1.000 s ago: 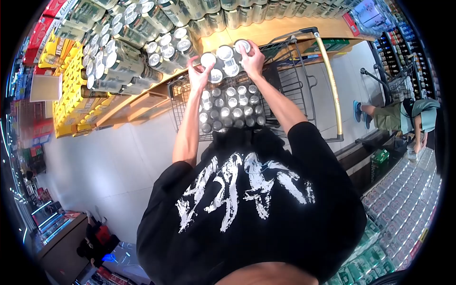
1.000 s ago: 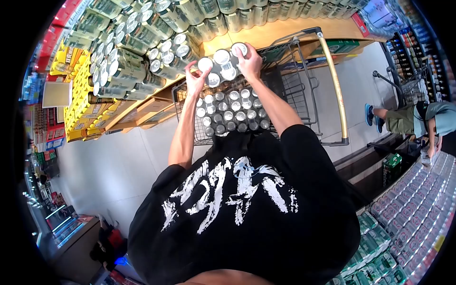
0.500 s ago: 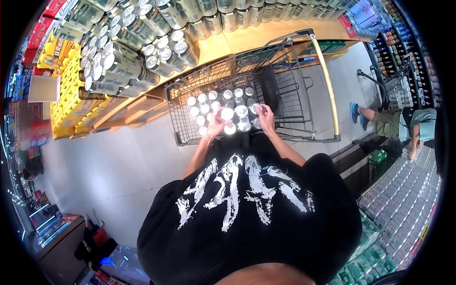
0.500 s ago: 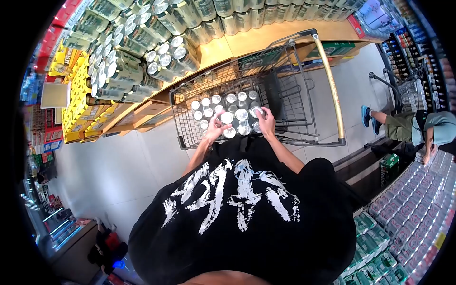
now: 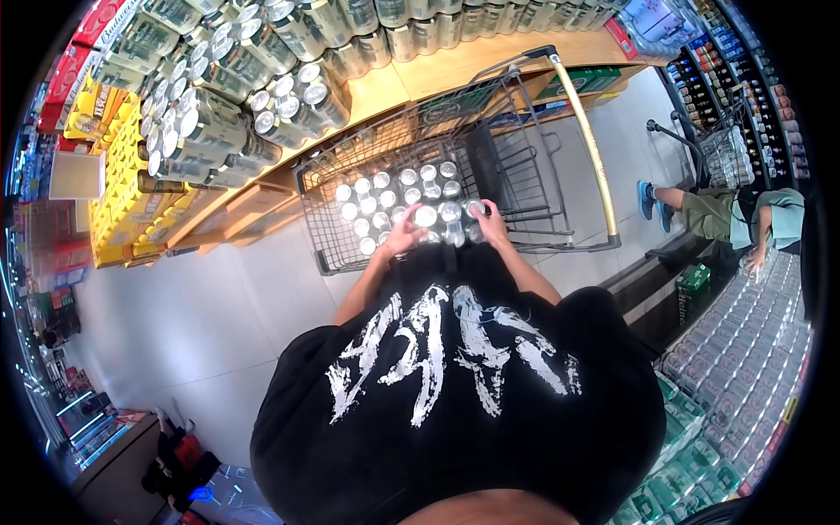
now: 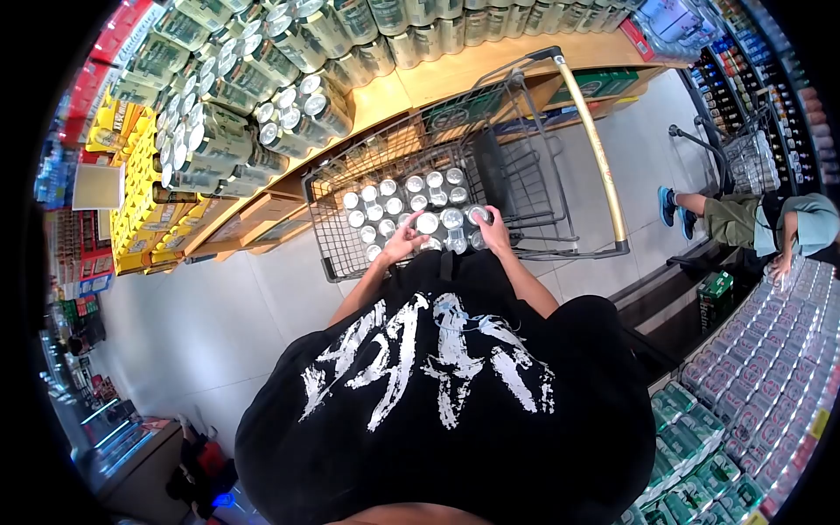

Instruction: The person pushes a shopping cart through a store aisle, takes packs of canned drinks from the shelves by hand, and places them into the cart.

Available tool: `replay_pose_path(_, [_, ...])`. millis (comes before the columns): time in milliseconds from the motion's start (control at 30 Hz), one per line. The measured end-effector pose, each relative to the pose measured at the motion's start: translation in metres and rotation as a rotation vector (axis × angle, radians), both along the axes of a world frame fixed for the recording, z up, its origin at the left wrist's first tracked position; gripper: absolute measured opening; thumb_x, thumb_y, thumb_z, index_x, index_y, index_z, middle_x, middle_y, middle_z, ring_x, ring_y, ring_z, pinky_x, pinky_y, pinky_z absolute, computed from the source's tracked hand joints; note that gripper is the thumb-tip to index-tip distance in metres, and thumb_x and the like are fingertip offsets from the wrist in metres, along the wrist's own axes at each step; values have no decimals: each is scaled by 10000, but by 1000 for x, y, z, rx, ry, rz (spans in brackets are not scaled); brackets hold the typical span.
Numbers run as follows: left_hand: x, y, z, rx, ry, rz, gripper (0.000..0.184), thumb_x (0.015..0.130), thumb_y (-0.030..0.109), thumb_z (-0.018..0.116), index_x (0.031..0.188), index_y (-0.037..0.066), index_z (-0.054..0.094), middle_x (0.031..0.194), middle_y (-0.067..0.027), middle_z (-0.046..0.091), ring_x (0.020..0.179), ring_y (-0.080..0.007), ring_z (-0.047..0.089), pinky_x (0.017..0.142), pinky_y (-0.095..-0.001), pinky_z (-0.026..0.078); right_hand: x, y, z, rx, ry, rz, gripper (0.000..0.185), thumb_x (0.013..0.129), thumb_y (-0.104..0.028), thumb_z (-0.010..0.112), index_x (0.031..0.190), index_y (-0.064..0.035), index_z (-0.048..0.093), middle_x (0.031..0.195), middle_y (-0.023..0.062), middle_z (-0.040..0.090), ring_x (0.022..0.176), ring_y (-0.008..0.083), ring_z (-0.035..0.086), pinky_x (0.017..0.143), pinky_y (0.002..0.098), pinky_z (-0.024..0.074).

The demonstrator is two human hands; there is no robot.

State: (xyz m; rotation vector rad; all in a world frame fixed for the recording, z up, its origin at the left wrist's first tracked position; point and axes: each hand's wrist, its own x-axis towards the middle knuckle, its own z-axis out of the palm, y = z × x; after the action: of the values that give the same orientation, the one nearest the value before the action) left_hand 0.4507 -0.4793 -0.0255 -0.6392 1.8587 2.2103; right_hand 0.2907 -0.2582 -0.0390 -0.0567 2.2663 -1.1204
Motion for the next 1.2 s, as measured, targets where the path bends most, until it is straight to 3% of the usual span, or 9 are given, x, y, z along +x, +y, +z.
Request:
replay_pose_path(233, [19,14,0,-158,-264,161,668,809,379,718,1351,117,429,1056,-120,631,938,-159,588,833,-294,464,-12,17,18,80,90,144,570,820,-447,640,1273,-130,501,1219,166,526,1150,328,504,946,382,413])
replay_pose_path(367, [47,39,1,-488,-567,67,650,866,653,422,1251,143,542,1216,-96,593,1156,-267,521,994,-549,297,-23,30,106,-211,213,428,510,832,-320,658,1280,-127,505,1205,154,513,1135,317,506,960,367,404])
replay_pose_path(500, [72,53,-20,-936,-569,-329,490,934,505,320,1222,197,570,1218,-114,586,1184,-305,496,1017,-585,250,-70,47,219,-279,682,483,348,859,-184,626,1190,-89,579,1187,127,540,1129,287,513,978,350,392])
replay_pose_path(600, [69,64,-16,-974,-601,-198,457,945,456,294,1194,205,584,1208,-144,585,1189,-305,493,1046,-547,251,-121,72,251,-272,825,199,326,859,-203,632,1159,-81,595,1196,112,562,1138,282,515,974,344,394])
replay_pose_path(700, [62,73,-8,-959,-638,-241,484,952,452,265,1226,188,564,1281,-152,532,1247,-332,428,1081,-543,207,-161,92,225,368,1272,-59,386,847,-232,650,1181,-56,569,1184,120,580,1153,261,518,958,337,406])
replay_pose_path(800, [63,90,-13,-1040,-625,-203,494,958,442,257,1229,147,546,1348,-151,465,1298,-355,350,1093,-542,186,-210,124,167,451,634,171,449,849,-261,649,1217,-36,525,1006,139,648,966,231,632,844,353,482])
replay_pose_path(900, [62,111,-10,-1139,-614,-44,435,962,423,292,1192,144,535,1225,-173,510,1233,-334,405,1070,-554,213,-240,136,145,-68,165,200,402,862,-267,651,1135,3,533,781,115,619,607,197,645,561,347,544])
replay_pose_path(967, [65,102,-39,-1222,-458,-293,453,960,404,302,1181,97,552,1234,-193,499,1209,-374,396,1008,-515,326,-230,135,161,-185,73,178,360,869,-272,645,1079,1,541,678,69,568,478,140,569,483,294,520])
replay_pose_path(1200, [61,104,-64,-1089,-649,-181,511,943,436,285,1216,94,547,1299,-191,447,1259,-345,356,1027,-468,360,-229,139,158,-246,81,137,236,882,-269,624,943,-47,572,510,-3,437,364,93,424,404,264,463])
